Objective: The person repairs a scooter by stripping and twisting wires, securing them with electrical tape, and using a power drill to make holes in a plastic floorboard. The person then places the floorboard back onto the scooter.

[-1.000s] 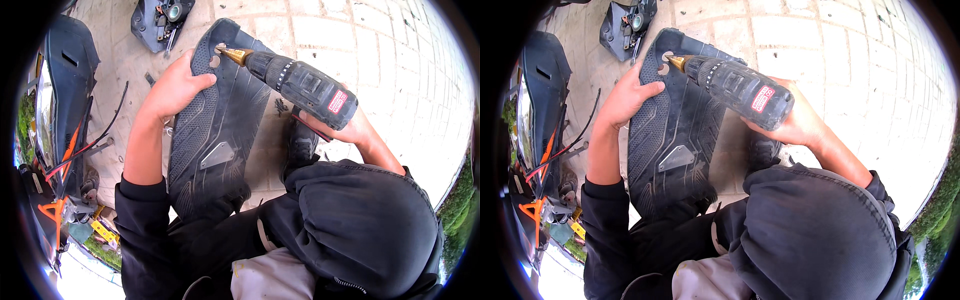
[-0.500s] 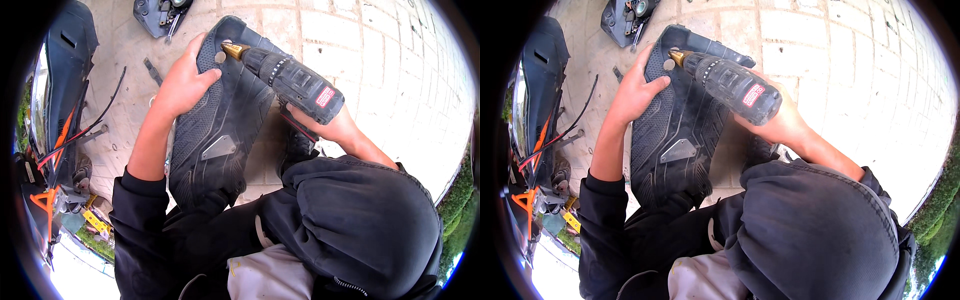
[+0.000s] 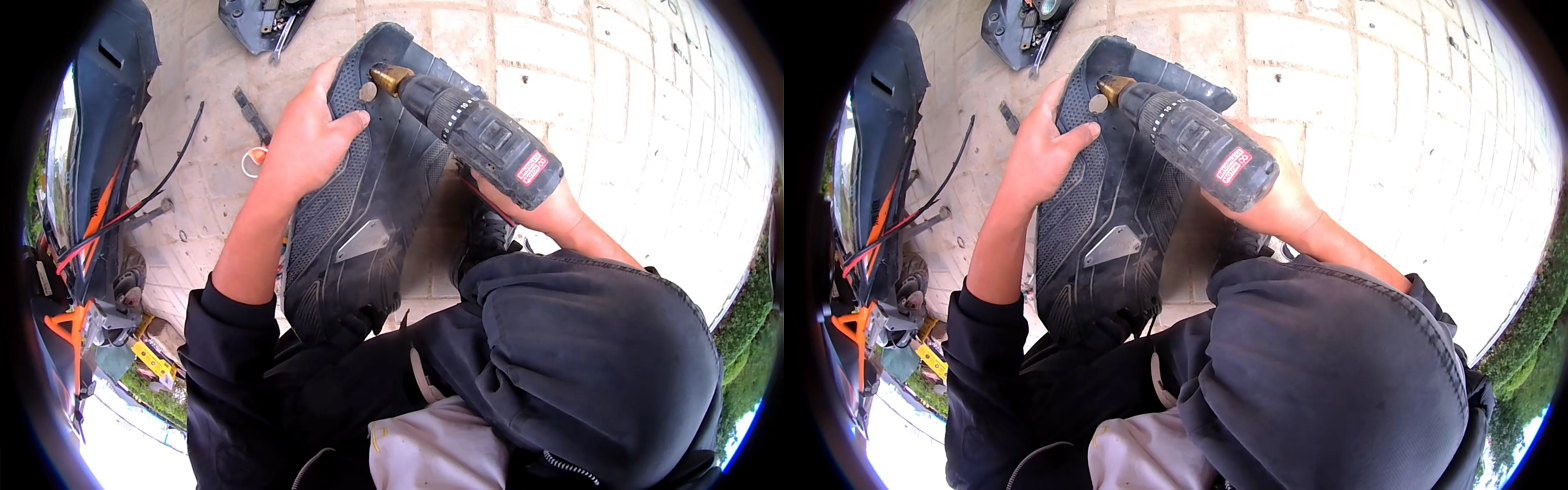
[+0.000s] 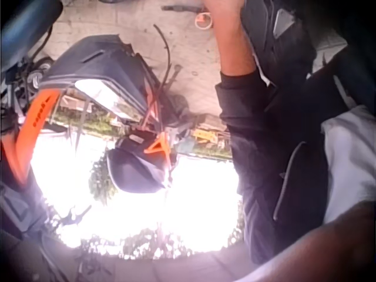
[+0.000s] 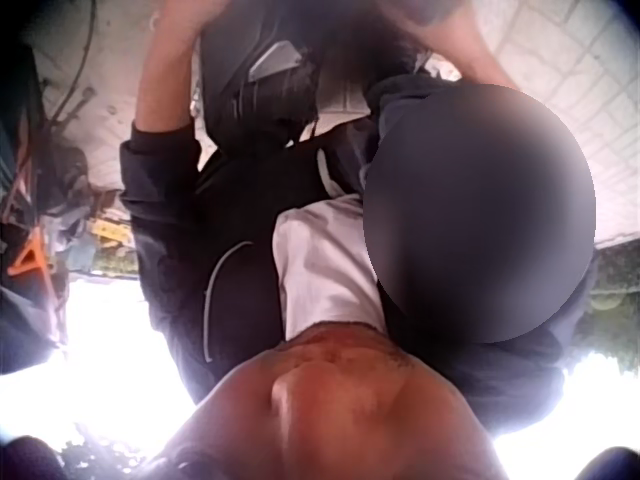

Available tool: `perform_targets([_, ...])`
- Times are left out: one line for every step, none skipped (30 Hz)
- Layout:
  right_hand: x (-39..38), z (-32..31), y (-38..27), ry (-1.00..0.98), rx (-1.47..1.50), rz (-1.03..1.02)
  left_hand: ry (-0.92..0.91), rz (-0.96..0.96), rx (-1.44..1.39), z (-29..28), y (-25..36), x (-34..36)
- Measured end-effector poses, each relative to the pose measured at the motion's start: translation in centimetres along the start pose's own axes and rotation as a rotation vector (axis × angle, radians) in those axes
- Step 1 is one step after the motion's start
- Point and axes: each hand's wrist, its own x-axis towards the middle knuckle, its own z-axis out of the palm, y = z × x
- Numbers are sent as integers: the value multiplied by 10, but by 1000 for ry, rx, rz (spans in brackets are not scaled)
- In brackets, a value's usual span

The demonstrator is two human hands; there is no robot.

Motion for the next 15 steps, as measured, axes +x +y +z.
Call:
perform_targets([-1, 1, 0, -1, 33, 19, -2, -10, 6, 0, 0, 0])
perform_targets([-2, 1, 0, -3, 67, 35, -1, -21, 13, 0, 1, -1])
perform_targets([-2, 1, 1, -14, 47, 22, 0, -32, 20, 0, 2, -2])
perform_targets([-2, 0, 2, -24, 27, 9, 7, -23, 18, 1, 3, -2])
perform_targets([-1, 0, 3, -32, 6, -2, 13, -13, 16, 1, 3, -2])
perform_targets([-1, 1, 5, -43, -2, 0, 18, -3, 15, 2, 3, -2])
perform_targets([-1, 1, 7, -54, -9, 2, 17, -6, 13, 2, 3, -2])
perform_targets([-2, 1, 9, -66, -16, 5, 15, -10, 12, 2, 4, -2])
perform_targets([-2, 2, 9, -51, 13, 2, 12, -14, 11, 3, 4, -2])
perform_targets([-2, 2, 9, -36, 42, 0, 13, -15, 14, 3, 5, -1])
perform_targets([-2, 3, 9, -24, 72, -5, 17, -19, 18, 3, 6, -2])
perform_targets([-2, 3, 9, -31, 65, -12, 20, -22, 21, 3, 6, -2])
perform_targets([-2, 3, 9, -37, 57, -18, 29, -27, 41, 3, 5, -3])
perform_targets([-2, 2, 9, -42, 48, -24, 36, -30, 59, 3, 4, -2])
perform_targets([-2, 2, 10, -39, 38, -35, 44, -33, 78, 3, 4, -2])
